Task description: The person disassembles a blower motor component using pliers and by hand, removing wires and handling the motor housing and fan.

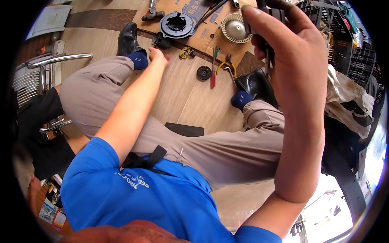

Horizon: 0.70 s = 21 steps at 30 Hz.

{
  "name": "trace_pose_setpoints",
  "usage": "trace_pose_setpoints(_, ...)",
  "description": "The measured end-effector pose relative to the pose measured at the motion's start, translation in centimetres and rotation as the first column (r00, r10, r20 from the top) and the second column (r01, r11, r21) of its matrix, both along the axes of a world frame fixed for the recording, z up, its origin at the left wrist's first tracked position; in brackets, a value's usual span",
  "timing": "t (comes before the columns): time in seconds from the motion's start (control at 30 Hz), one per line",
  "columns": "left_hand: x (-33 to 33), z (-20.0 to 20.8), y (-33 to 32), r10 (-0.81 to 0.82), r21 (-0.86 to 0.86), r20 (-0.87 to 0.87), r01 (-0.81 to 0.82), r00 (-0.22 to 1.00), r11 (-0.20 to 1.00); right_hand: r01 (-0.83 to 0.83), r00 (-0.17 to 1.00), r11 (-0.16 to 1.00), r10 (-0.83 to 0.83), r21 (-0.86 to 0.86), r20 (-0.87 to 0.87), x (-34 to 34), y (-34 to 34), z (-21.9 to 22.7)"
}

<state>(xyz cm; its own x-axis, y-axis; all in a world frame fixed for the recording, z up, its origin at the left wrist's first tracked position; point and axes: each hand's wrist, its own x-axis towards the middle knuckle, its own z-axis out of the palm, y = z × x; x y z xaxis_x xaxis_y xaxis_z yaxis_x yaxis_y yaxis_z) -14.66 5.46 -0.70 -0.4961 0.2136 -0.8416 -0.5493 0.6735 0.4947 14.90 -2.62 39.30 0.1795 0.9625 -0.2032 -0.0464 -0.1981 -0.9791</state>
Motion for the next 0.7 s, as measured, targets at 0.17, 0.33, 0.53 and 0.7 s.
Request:
trace_pose_setpoints(0.17,-3.3,0.6,3.4,-0.069,0.100,0.390,0.033,0.918,0.994,-0.005,1.000,1.000,0.006,-0.018,0.029,-1.5,-0.1,0.6)
trace_pose_setpoints(0.33,-5.7,-4.5,0.4,0.078,0.248,0.540,-0.246,0.838,0.937,0.001,1.000,1.000,-0.001,-0.027,0.004,-2.5,0.4,0.1)
trace_pose_setpoints(0.53,-5.7,-1.6,-2.6,0.004,0.361,0.518,-0.224,0.855,0.905,-0.010,1.000,0.999,0.011,0.037,-0.006,-1.9,0.7,-0.3)
trace_pose_setpoints(0.7,-4.5,7.8,0.5,-0.275,0.649,0.385,-0.047,0.881,0.759,-0.043,0.999,0.993,0.044,0.109,-0.004,-2.1,0.8,0.1)
